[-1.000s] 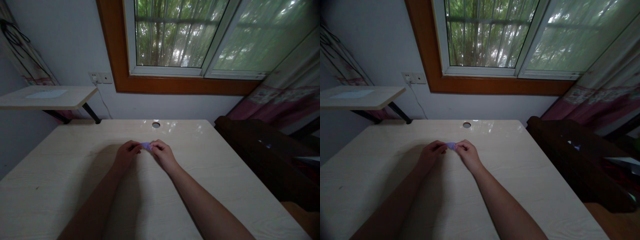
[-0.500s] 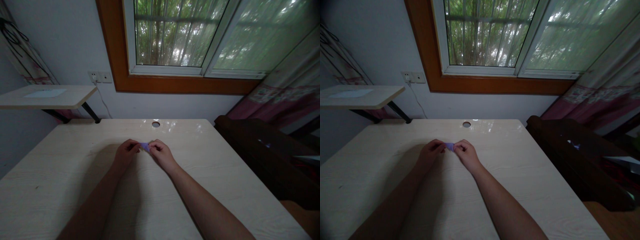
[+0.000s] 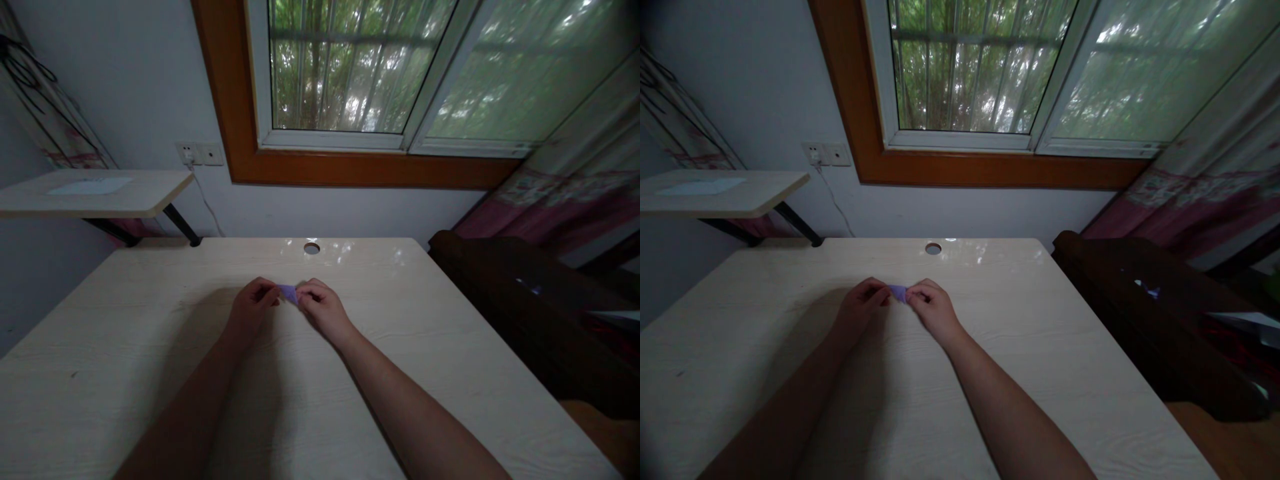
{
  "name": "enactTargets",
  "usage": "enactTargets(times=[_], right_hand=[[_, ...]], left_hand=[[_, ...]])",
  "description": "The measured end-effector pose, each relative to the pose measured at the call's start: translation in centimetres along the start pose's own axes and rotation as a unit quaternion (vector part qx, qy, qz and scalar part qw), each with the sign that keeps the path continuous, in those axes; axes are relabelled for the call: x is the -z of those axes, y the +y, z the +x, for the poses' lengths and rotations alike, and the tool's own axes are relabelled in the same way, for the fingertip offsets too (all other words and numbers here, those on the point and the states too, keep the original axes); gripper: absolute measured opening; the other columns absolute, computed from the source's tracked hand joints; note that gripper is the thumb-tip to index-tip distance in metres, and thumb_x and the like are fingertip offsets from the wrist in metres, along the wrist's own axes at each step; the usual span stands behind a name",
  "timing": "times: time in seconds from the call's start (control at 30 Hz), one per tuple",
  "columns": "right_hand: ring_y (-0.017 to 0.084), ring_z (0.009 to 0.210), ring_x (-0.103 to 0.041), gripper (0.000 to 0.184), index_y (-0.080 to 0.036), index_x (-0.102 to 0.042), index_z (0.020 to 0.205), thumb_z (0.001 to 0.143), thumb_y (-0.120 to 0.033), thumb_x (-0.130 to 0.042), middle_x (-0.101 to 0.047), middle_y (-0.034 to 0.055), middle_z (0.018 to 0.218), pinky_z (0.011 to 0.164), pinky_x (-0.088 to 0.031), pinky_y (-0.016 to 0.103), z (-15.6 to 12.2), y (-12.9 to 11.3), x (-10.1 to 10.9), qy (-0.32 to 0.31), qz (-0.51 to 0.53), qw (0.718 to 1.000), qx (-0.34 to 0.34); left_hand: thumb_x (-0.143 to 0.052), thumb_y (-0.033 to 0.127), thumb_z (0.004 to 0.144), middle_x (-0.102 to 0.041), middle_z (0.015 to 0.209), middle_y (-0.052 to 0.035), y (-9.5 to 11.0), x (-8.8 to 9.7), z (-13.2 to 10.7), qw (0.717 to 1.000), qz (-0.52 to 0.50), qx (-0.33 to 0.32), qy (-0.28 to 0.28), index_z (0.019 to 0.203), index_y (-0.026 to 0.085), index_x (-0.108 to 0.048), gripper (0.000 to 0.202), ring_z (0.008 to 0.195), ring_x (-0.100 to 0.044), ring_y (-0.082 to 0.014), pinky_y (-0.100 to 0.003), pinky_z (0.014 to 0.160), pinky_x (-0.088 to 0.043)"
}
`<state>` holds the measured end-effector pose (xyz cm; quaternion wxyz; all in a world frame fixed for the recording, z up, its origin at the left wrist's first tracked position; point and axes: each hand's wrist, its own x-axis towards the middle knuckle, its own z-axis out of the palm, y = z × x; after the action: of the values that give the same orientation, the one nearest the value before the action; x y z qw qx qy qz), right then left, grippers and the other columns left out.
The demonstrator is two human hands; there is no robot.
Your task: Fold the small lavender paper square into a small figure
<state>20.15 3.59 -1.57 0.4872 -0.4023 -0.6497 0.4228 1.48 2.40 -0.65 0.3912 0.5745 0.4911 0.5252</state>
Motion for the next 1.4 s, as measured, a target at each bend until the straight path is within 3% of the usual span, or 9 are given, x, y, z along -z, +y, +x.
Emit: enactTargets(times=[0.23,0.4,0.57,0.7,0.83,1.0,1.23,1.4], right_hand=[[0.017,0.077,-0.059,0.011,-0.024,-0.076,0.082,0.082,-0.027,-0.066,-0.064,0.0032,0.082,0.071,-0.046,0.03,0.0,0.6,0.1,0.001,0.009,1.0,0.009],[0.016,0.072,-0.058,0.014,-0.022,-0.075,0.082,0.084,-0.032,-0.065,-0.063,0.0034,0.08,0.068,-0.046,0.029,-0.1,0.4,-0.2,0.013,-0.01,1.0,0.005],[0.013,0.06,-0.054,0.024,-0.021,-0.069,0.097,0.087,-0.042,-0.062,-0.066,0.0028,0.082,0.057,-0.044,0.026,-0.4,0.5,-0.5,0.041,0.053,0.997,-0.049],[0.014,0.07,-0.057,0.023,-0.022,-0.072,0.101,0.085,-0.038,-0.066,-0.066,0.0038,0.089,0.066,-0.046,0.027,-0.4,0.1,-0.3,0.032,-0.008,0.999,0.002],[0.016,0.076,-0.058,0.016,-0.022,-0.075,0.09,0.087,-0.033,-0.064,-0.065,0.0041,0.083,0.072,-0.045,0.028,-0.3,-0.2,-0.2,0.009,-0.063,0.998,0.029],[0.016,0.072,-0.056,0.014,-0.02,-0.074,0.081,0.085,-0.031,-0.065,-0.062,0.0024,0.076,0.067,-0.042,0.027,-0.1,0.2,-0.3,0.019,-0.054,0.998,0.007],[0.015,0.066,-0.052,0.021,-0.02,-0.071,0.08,0.085,-0.039,-0.063,-0.059,0.0007,0.071,0.062,-0.041,0.026,-0.1,0.9,-0.2,0.034,-0.011,0.999,-0.031],[0.014,0.063,-0.05,0.022,-0.02,-0.069,0.081,0.085,-0.041,-0.064,-0.055,-0.0005,0.068,0.059,-0.04,0.026,-0.1,0.5,-0.3,0.003,0.008,0.999,-0.041]], left_hand=[[-0.069,0.037,0.079,-0.065,0.069,-0.0004,-1.3,-0.2,-0.2,0.998,0.031,0.002,-0.059,0.078,0.018,-0.064,0.02,0.066,-0.062,-0.0147,-0.027,0.066,-0.05],[-0.065,0.036,0.083,-0.066,0.07,-0.0003,-1.2,-0.1,-0.1,0.998,0.05,-0.007,-0.042,0.081,0.018,-0.064,0.018,0.066,-0.063,-0.0147,-0.027,0.066,-0.051],[-0.064,0.032,0.084,-0.064,0.077,-0.0012,-0.9,-0.2,0.0,0.991,0.12,-0.064,-0.021,0.081,0.019,-0.065,0.013,0.068,-0.062,-0.014,-0.025,0.064,-0.052],[-0.064,0.031,0.083,-0.063,0.081,-0.0015,-0.8,-0.3,0.0,0.987,0.129,-0.089,-0.019,0.079,0.019,-0.064,0.013,0.072,-0.062,-0.0139,-0.024,0.066,-0.053],[-0.065,0.033,0.083,-0.065,0.078,-0.0014,-0.5,-0.2,-0.1,0.991,0.113,-0.056,-0.037,0.082,0.018,-0.066,0.015,0.07,-0.062,-0.0136,-0.024,0.065,-0.051],[-0.064,0.037,0.083,-0.064,0.065,0.0007,-0.3,-0.3,-0.1,0.998,0.051,0.012,-0.043,0.083,0.017,-0.067,0.02,0.058,-0.059,-0.0125,-0.023,0.06,-0.048],[-0.067,0.041,0.081,-0.071,0.069,-0.0028,-0.3,-0.1,-0.2,0.991,0.05,0.076,-0.103,0.083,0.016,-0.07,0.025,0.065,-0.064,-0.0155,-0.025,0.065,-0.05],[-0.066,0.043,0.08,-0.07,0.067,-0.0022,-0.3,0.0,-0.2,0.99,0.053,0.082,-0.106,0.08,0.017,-0.07,0.027,0.062,-0.063,-0.015,-0.025,0.063,-0.049]])
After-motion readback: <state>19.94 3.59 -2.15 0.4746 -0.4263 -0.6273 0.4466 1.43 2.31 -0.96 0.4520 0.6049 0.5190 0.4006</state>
